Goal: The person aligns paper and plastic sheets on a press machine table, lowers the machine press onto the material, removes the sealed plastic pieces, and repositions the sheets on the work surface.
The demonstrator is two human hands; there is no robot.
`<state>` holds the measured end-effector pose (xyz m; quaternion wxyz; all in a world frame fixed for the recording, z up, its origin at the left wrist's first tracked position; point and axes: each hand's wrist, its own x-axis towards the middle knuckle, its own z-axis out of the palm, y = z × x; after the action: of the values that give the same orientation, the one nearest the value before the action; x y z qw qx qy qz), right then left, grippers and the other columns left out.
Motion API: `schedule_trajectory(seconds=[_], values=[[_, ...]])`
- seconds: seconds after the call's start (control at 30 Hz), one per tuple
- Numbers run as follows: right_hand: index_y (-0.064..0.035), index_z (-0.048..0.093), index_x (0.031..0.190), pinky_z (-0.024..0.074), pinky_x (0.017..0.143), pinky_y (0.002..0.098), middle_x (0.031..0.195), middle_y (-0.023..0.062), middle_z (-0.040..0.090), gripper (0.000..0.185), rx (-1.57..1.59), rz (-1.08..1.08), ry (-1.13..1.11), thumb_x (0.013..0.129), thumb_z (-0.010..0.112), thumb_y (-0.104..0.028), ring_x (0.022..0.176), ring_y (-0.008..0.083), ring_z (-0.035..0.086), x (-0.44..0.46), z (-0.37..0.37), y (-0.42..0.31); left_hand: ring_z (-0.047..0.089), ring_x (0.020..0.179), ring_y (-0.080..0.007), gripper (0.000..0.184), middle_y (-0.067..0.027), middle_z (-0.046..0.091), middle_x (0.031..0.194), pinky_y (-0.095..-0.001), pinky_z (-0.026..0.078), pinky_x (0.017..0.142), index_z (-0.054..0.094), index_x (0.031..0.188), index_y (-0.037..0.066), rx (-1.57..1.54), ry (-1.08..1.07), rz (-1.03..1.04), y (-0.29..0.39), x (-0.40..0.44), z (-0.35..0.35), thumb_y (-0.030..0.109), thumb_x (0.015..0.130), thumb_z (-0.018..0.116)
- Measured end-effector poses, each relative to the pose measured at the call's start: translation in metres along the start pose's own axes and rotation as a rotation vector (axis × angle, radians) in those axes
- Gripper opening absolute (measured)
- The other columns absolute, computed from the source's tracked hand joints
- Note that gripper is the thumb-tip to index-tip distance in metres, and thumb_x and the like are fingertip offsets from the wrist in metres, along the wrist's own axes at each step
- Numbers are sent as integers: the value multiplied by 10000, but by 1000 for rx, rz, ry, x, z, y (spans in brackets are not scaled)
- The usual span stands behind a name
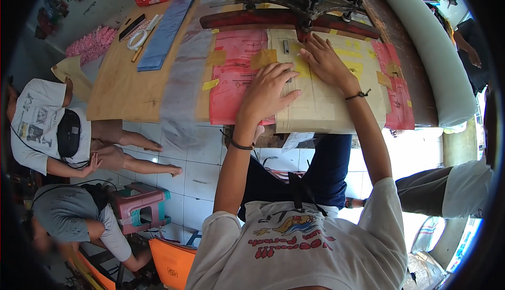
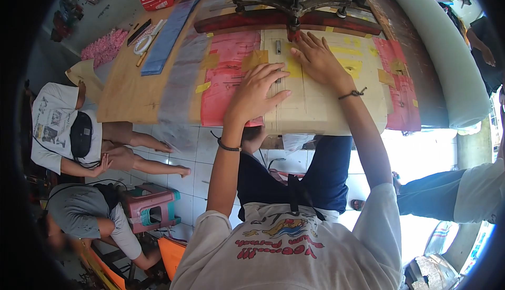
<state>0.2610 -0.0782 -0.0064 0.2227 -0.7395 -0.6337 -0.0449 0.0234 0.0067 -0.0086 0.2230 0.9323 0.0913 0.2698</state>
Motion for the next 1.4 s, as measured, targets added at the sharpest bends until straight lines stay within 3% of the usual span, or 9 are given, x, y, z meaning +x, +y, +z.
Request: schedule_trajectory(seconds=[0.17,0.3,0.6,1.0,1.2,1.3,1.4], values=[[-73,579,1457,234,1264,594,1581,212,487,478,30,-10,-52,1086,526,-370,1520,407,375,-58,-50,-38,521,1367,-316,451,-108,605,1449,-452,397,1167,692,1279,65,15,12,-1,1,-1,0,341,925,743],[-91,643,1400,265,1260,568,1561,196,519,408,86,43,-63,1055,598,-305,1499,395,414,-97,-55,-25,521,1368,-312,443,-104,606,1448,-452,398,1166,695,1272,65,-6,-6,-8,3,1,-3,329,921,751],[-124,696,1347,288,1255,533,1546,147,550,368,41,27,-13,1036,625,-309,1475,371,444,-98,-51,-27,525,1369,-301,432,-93,610,1446,-446,399,1171,702,1263,66,-5,-14,-27,6,4,-6,305,909,768],[-99,700,1313,305,1247,531,1519,162,569,350,34,15,47,1025,635,-285,1448,373,475,-102,-48,-29,524,1366,-330,385,-123,614,1432,-438,414,1166,698,1278,43,-91,2,-54,2,-1,-6,228,943,731],[-82,749,1165,472,1093,465,1261,128,722,226,121,-62,170,966,683,-169,1200,331,652,-104,-52,-31,523,1367,-335,374,-124,617,1428,-437,415,1166,700,1279,45,-84,-11,-68,6,-4,-7,217,948,731],[-66,763,1086,531,976,433,1105,110,759,171,117,-39,247,934,698,-109,1065,317,693,-108,-53,-34,527,1363,-335,378,-125,618,1426,-437,420,1162,702,1273,45,-74,-1,-75,7,0,-8,222,941,740],[-65,769,1067,548,928,421,1033,105,765,163,108,25,267,920,704,-92,1038,315,700,-117,-58,-41,530,1362,-337,382,-125,618,1424,-435,423,1159,706,1265,44,-60,-17,-85,8,-4,-7,229,935,751]])
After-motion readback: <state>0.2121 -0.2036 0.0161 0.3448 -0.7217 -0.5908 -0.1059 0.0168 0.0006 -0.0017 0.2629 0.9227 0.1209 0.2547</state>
